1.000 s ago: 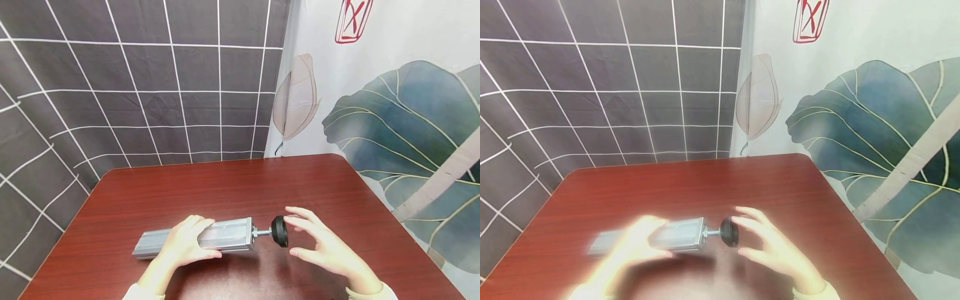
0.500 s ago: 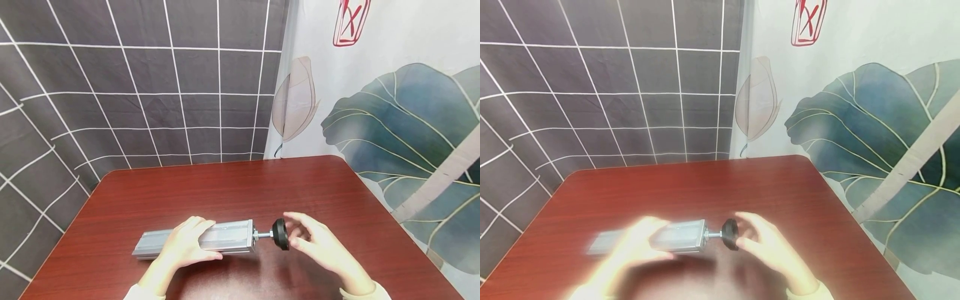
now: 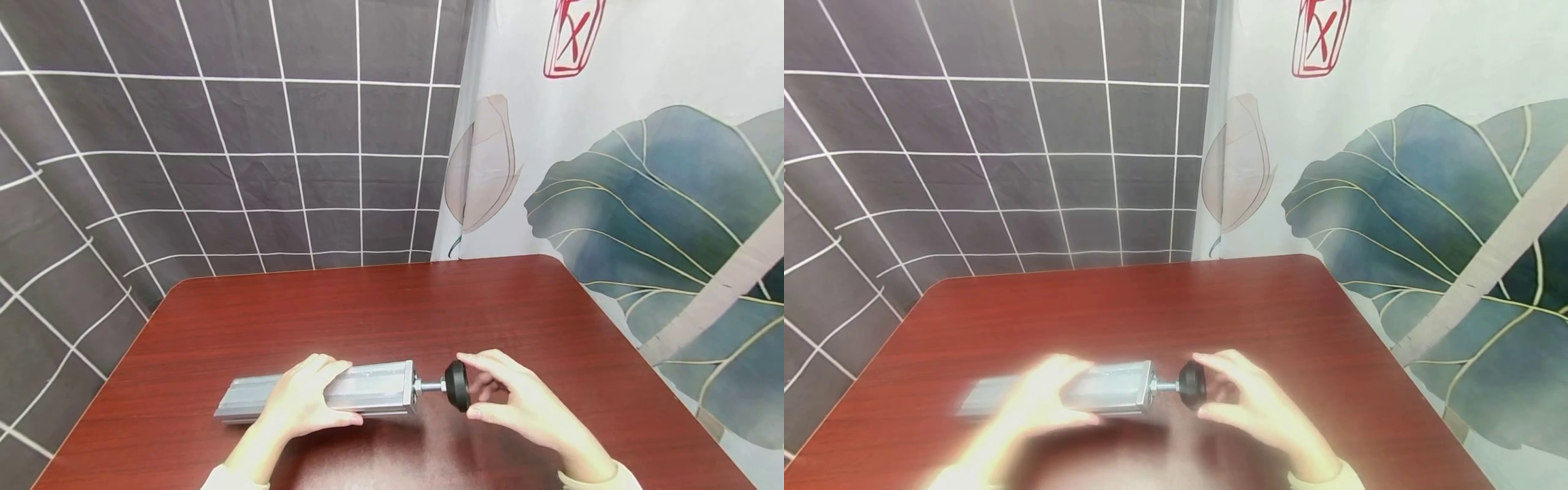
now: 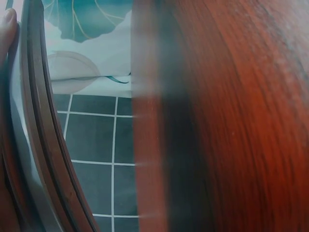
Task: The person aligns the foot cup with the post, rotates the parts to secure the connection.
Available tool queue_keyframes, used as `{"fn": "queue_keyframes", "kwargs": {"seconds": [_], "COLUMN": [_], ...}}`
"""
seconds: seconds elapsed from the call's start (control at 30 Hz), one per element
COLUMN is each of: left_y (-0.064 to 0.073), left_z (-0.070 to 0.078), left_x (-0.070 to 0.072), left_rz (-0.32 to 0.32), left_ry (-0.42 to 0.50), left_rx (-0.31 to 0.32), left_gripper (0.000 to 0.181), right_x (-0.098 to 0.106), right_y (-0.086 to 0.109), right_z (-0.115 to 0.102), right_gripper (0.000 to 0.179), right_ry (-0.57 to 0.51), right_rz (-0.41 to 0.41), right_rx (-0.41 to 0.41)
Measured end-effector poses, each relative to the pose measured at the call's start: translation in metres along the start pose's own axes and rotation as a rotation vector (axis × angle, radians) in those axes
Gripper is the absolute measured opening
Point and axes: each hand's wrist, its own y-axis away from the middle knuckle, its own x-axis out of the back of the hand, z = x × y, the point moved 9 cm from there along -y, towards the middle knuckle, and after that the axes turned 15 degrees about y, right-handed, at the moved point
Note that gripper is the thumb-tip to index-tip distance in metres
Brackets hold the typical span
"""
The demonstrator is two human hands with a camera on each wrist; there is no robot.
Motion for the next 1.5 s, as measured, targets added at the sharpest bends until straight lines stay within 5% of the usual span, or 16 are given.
{"fn": "queue_keyframes", "kwargs": {"seconds": [0.1, 0.23, 0.4, 0.53, 0.9, 1.07, 1.23, 1.5], "left_y": [0.000, 0.001, 0.002, 0.002, 0.001, 0.001, 0.002, 0.002], "left_z": [0.000, -0.001, -0.004, -0.004, -0.004, -0.004, -0.004, -0.001], "left_x": [0.000, -0.001, -0.001, 0.001, -0.001, 0.000, 0.001, 0.000], "left_rz": [0.001, -0.001, 0.009, 0.023, -0.008, -0.007, 0.011, 0.018], "left_ry": [0.000, 0.007, 0.006, 0.007, 0.012, 0.011, 0.011, 0.002], "left_rx": [-0.003, 0.002, -0.001, -0.006, 0.017, 0.015, -0.011, -0.048], "left_gripper": [0.073, 0.073, 0.073, 0.073, 0.072, 0.072, 0.073, 0.074], "right_x": [-0.002, 0.001, 0.009, 0.004, -0.004, 0.000, -0.004, -0.008], "right_y": [-0.003, -0.004, 0.001, 0.002, -0.004, -0.003, -0.002, -0.002], "right_z": [0.004, 0.007, 0.002, -0.005, 0.009, 0.004, -0.007, 0.008], "right_gripper": [0.048, 0.046, 0.071, 0.068, 0.046, 0.070, 0.071, 0.055], "right_ry": [-0.030, -0.024, 0.090, 0.086, -0.033, 0.043, 0.061, 0.049], "right_rz": [-0.012, -0.026, -0.011, -0.030, -0.025, -0.029, -0.041, 0.002], "right_rx": [-0.104, -0.142, 0.004, 0.109, -0.126, -0.016, 0.120, -0.030]}}
